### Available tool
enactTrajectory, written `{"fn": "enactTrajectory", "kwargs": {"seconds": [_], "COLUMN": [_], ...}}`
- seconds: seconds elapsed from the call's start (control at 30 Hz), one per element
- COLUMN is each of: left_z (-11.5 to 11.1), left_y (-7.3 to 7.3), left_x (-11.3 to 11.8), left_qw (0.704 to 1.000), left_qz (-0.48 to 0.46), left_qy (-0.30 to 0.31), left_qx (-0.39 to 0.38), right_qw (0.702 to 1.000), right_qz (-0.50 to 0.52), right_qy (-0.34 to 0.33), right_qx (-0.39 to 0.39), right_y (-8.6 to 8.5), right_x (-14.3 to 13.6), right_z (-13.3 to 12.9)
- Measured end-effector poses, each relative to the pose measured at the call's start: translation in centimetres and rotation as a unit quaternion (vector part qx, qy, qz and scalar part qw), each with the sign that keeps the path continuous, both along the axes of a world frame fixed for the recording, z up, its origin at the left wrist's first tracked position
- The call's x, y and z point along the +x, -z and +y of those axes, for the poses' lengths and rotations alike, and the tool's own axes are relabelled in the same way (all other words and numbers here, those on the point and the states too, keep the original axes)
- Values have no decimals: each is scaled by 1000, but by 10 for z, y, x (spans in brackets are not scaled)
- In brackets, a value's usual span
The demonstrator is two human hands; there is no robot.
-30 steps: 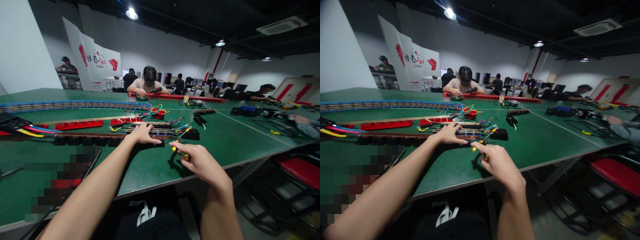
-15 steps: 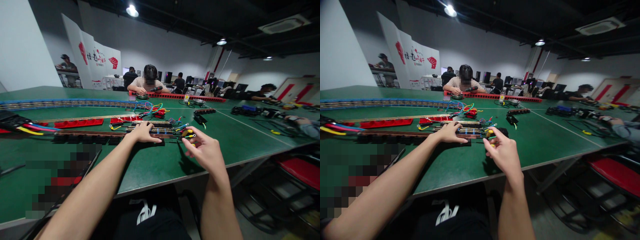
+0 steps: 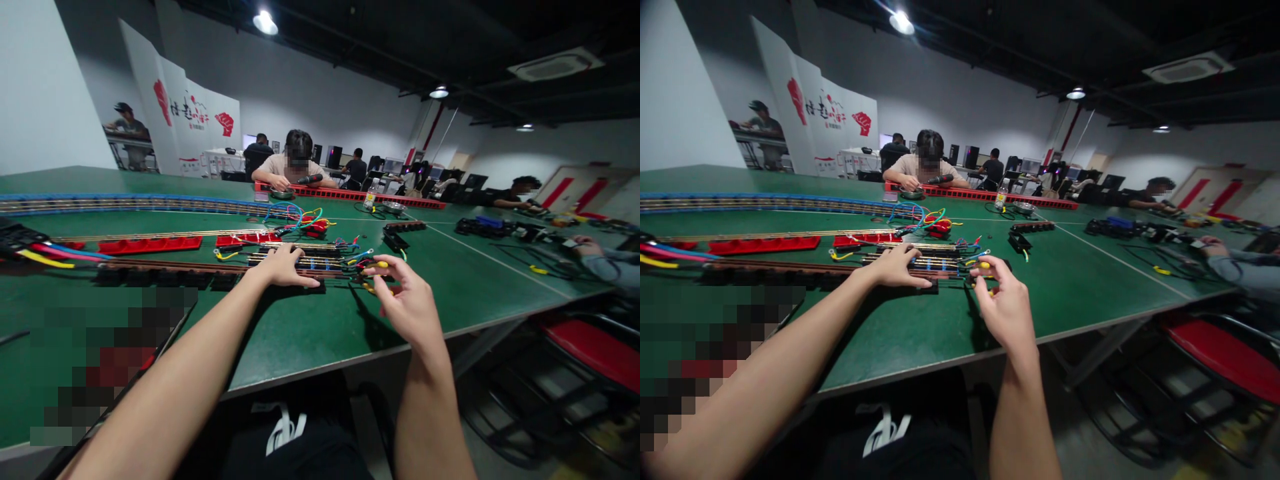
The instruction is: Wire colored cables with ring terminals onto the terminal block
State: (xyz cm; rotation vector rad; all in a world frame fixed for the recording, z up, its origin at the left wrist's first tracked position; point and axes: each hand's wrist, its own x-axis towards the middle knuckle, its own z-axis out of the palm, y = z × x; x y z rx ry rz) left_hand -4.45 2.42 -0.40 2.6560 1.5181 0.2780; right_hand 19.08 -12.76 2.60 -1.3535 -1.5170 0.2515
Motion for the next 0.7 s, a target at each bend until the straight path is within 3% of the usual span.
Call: {"fn": "enactTrajectory", "kwargs": {"seconds": [0.2,0.5,0.6,0.7], "left_z": [-3,-4,-4,-7], "left_y": [-2,-3,-2,-3], "left_x": [0,0,0,0], "left_qw": [1000,1000,1000,1000], "left_qz": [-7,-13,-5,-5], "left_qy": [3,7,-2,-9], "left_qx": [-5,-1,-3,-12], "right_qw": [1000,991,985,981], "right_qz": [27,74,92,89], "right_qy": [15,20,-9,-60], "right_qx": [5,112,146,161], "right_y": [-5,-16,-14,-19], "right_x": [-3,-24,-46,-76], "right_z": [-8,-38,-27,2]}}
